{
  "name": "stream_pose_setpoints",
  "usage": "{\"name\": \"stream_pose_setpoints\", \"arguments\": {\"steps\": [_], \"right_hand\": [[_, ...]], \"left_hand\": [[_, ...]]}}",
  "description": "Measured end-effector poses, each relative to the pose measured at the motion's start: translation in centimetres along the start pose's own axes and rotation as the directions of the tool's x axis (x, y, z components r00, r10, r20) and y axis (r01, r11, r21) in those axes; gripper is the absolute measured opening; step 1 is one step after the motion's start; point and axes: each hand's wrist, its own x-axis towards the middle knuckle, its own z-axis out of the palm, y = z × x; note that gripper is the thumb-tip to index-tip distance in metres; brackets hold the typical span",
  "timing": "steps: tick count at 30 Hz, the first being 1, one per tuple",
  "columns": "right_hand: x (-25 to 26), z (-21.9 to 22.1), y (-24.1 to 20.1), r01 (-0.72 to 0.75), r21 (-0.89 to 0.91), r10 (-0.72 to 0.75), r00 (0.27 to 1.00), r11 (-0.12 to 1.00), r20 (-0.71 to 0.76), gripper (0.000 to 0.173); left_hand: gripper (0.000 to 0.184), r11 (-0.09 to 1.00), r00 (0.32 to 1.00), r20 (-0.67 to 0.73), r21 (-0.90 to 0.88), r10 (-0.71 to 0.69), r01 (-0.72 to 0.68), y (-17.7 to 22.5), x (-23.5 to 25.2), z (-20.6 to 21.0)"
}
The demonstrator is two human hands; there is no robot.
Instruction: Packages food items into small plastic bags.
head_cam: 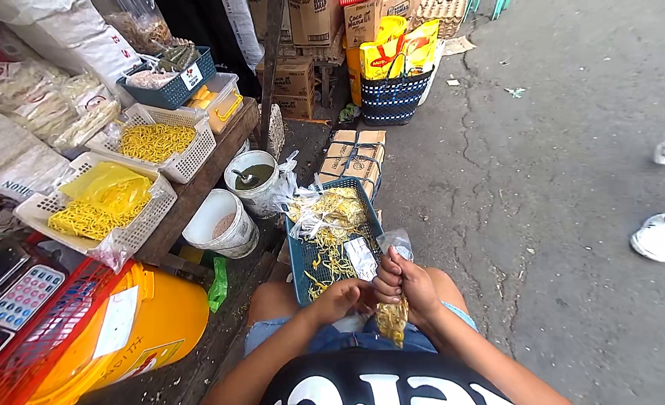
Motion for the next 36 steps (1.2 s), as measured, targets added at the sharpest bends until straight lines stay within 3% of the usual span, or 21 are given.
{"name": "stream_pose_setpoints", "arguments": {"steps": [3,5,7,9,12,15,17,20,22,23,24,25,26,27,28,29,30,31,34,36], "right_hand": [[-0.1,0.0,1.1,-0.137,-0.278,0.157,0.987,0.951,0.047,0.049],[0.4,0.4,2.2,-0.178,-0.486,0.241,0.968,0.856,0.069,0.042],[1.0,0.1,3.3,-0.198,-0.649,0.316,0.946,0.735,0.07,0.038],[1.5,-0.4,4.0,-0.263,-0.714,0.38,0.925,0.649,0.005,0.039],[1.8,-1.0,4.3,-0.283,-0.76,0.368,0.928,0.586,-0.062,0.039],[1.6,-0.2,4.3,-0.21,-0.852,0.308,0.949,0.479,-0.061,0.035],[1.6,0.0,4.7,-0.182,-0.831,0.234,0.97,0.525,-0.065,0.034],[1.5,0.2,4.5,-0.201,-0.718,0.173,0.978,0.667,-0.114,0.033],[1.2,0.0,4.0,-0.21,-0.697,0.168,0.977,0.686,-0.129,0.033],[1.0,-0.2,3.7,-0.216,-0.704,0.169,0.976,0.676,-0.137,0.033],[0.7,-0.4,3.4,-0.228,-0.712,0.171,0.974,0.665,-0.152,0.033],[0.5,-0.7,3.1,-0.243,-0.72,0.175,0.97,0.65,-0.17,0.034],[0.4,-0.9,2.8,-0.261,-0.729,0.185,0.965,0.633,-0.185,0.035],[0.3,-1.1,2.7,-0.272,-0.742,0.201,0.962,0.613,-0.187,0.035],[0.2,-1.1,2.7,-0.272,-0.765,0.22,0.96,0.584,-0.173,0.035],[0.2,-1.1,2.7,-0.259,-0.796,0.241,0.959,0.547,-0.147,0.035],[0.2,-1.0,2.8,-0.235,-0.828,0.256,0.96,0.51,-0.114,0.035],[0.2,-0.9,2.7,-0.211,-0.854,0.265,0.96,0.476,-0.089,0.034],[0.8,-1.1,0.8,-0.159,-0.921,0.326,0.945,0.357,-0.037,0.031],[0.6,-1.3,-0.6,-0.152,-0.933,0.36,0.932,0.326,-0.026,0.031]], "left_hand": [[0.1,0.989,0.997,-0.014,-0.128,-0.07,0.067,0.9,0.1,-0.5],[0.086,0.971,0.997,-0.059,-0.236,-0.057,0.041,1.5,0.6,-0.5],[0.051,0.921,0.977,-0.212,-0.384,-0.021,-0.063,2.6,1.1,-0.4],[0.042,0.84,0.896,-0.44,-0.506,-0.056,-0.196,4.2,1.4,-0.1],[0.043,0.71,0.833,-0.54,-0.632,-0.116,-0.311,4.9,1.3,-0.3],[0.058,0.651,0.722,-0.638,-0.672,-0.268,-0.353,5.8,1.5,-0.8],[0.064,0.634,0.679,-0.666,-0.676,-0.309,-0.375,6.1,1.9,-1.5],[0.065,0.63,0.665,-0.699,-0.646,-0.262,-0.43,6.3,2.3,-1.9],[0.062,0.742,0.63,-0.765,-0.498,-0.133,-0.449,6.4,2.2,-2.1],[0.055,0.847,0.586,-0.81,-0.3,0.016,-0.439,6.2,2.0,-2.3],[0.043,0.922,0.523,-0.817,0.027,0.244,-0.387,5.6,1.6,-2.5],[0.026,0.852,0.459,-0.718,0.442,0.523,-0.279,4.7,1.1,-3.0],[0.015,0.628,0.45,-0.517,0.766,0.728,-0.135,4.0,0.4,-3.5],[0.022,0.377,0.509,-0.31,0.926,0.803,-0.031,3.6,-0.1,-3.6],[0.032,0.207,0.616,-0.17,0.978,0.769,0.012,3.1,-0.4,-3.1],[0.041,0.144,0.737,-0.108,0.989,0.667,0.014,2.6,-0.6,-2.3],[0.048,0.166,0.835,-0.095,0.986,0.542,0.005,2.1,-0.8,-1.3],[0.051,0.244,0.89,-0.107,0.97,0.444,-0.006,1.5,-0.9,-0.7],[0.053,0.541,0.981,-0.123,0.841,0.149,0.024,2.0,-1.4,-0.6],[0.045,0.671,1.0,-0.013,0.741,-0.018,0.021,3.6,-1.8,-1.2]]}}
